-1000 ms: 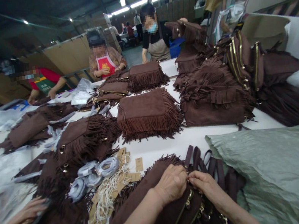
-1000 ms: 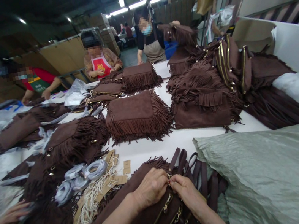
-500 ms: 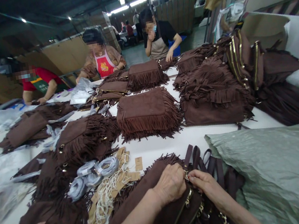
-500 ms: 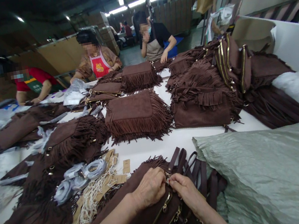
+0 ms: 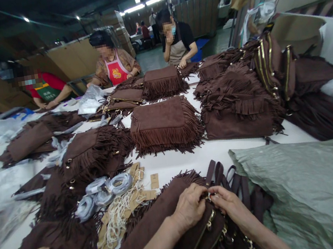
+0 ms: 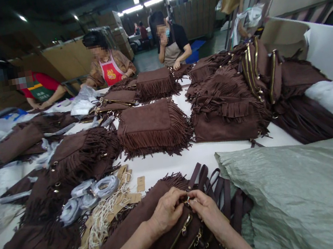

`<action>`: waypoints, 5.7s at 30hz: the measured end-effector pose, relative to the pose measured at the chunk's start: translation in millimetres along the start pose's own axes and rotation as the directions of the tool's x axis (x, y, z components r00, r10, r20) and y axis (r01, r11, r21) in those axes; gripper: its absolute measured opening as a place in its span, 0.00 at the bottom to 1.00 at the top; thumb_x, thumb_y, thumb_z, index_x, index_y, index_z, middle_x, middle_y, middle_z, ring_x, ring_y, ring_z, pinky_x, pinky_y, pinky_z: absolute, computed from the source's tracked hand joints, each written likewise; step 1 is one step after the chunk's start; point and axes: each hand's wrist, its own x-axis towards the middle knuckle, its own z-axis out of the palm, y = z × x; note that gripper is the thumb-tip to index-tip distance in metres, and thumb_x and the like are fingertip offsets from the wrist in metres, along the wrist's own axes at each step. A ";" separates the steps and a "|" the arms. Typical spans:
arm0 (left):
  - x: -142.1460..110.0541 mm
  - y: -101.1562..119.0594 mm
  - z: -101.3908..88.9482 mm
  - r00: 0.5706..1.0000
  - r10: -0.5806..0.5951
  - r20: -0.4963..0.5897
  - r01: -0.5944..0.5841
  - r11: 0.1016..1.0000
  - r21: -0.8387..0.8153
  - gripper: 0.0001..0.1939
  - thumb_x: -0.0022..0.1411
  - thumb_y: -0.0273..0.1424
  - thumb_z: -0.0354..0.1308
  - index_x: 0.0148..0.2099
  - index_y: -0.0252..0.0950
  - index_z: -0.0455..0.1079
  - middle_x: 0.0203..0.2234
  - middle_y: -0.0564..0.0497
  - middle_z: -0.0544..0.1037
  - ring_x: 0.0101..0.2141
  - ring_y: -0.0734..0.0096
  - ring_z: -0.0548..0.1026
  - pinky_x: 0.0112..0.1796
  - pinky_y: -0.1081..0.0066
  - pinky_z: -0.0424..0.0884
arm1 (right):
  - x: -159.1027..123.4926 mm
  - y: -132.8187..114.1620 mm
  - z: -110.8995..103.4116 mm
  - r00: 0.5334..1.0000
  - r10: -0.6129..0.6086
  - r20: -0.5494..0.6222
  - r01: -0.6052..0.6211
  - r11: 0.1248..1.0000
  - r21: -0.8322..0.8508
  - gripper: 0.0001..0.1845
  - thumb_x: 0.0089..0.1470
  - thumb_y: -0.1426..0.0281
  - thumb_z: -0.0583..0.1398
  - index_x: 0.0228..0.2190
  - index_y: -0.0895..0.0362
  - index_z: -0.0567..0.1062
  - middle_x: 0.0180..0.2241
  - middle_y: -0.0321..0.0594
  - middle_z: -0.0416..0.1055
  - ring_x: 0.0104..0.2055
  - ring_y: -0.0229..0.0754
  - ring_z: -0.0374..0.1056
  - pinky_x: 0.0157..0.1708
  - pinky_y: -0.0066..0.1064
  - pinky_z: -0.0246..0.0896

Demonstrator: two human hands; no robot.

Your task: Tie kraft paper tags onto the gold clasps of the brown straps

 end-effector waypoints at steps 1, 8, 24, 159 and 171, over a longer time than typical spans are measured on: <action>0.2 0.4 0.1 1.000 -0.005 -0.005 0.005 1.000 0.000 0.16 0.51 0.20 0.47 0.43 0.36 0.66 0.33 0.50 0.71 0.35 0.70 0.68 0.38 0.69 0.66 | -0.6 -0.9 0.1 1.000 0.008 0.001 -0.008 1.000 -0.005 0.14 0.45 0.61 0.54 0.32 0.56 0.67 0.17 0.26 0.54 0.19 0.32 0.48 0.20 0.26 0.41; -1.2 -1.3 3.7 0.999 -0.005 -0.046 0.004 1.000 -0.009 0.15 0.52 0.21 0.48 0.42 0.35 0.67 0.32 0.50 0.71 0.34 0.70 0.68 0.38 0.69 0.67 | -5.2 -3.0 2.0 0.997 -0.026 -0.066 0.023 0.999 -0.049 0.11 0.45 0.59 0.54 0.26 0.55 0.66 0.18 0.27 0.54 0.21 0.33 0.49 0.21 0.27 0.43; 1.8 -1.0 2.3 0.999 0.029 -0.037 -0.030 0.999 -0.031 0.12 0.53 0.21 0.49 0.36 0.37 0.71 0.31 0.50 0.72 0.35 0.71 0.70 0.38 0.71 0.68 | -3.6 -2.2 -4.4 0.999 -0.026 0.033 0.030 0.994 -0.102 0.09 0.43 0.63 0.54 0.23 0.56 0.68 0.18 0.28 0.54 0.21 0.33 0.50 0.21 0.27 0.44; -4.1 9.4 6.2 0.907 -0.417 -0.062 0.348 0.824 -0.447 0.02 0.46 0.24 0.54 0.24 0.34 0.67 0.21 0.55 0.71 0.25 0.74 0.67 0.30 0.75 0.63 | 11.8 -4.2 0.6 0.997 0.075 -0.021 -0.071 0.985 0.157 0.13 0.32 0.64 0.64 0.22 0.58 0.68 0.11 0.25 0.62 0.10 0.27 0.50 0.12 0.22 0.38; 17.2 12.0 0.6 0.751 -0.647 0.135 0.599 0.580 -0.553 0.06 0.33 0.19 0.57 0.17 0.33 0.64 0.11 0.59 0.64 0.17 0.80 0.59 0.19 0.78 0.54 | 8.0 -3.3 2.3 0.996 0.076 -0.052 -0.066 0.981 0.183 0.12 0.32 0.65 0.63 0.22 0.58 0.69 0.13 0.27 0.64 0.12 0.26 0.50 0.12 0.22 0.39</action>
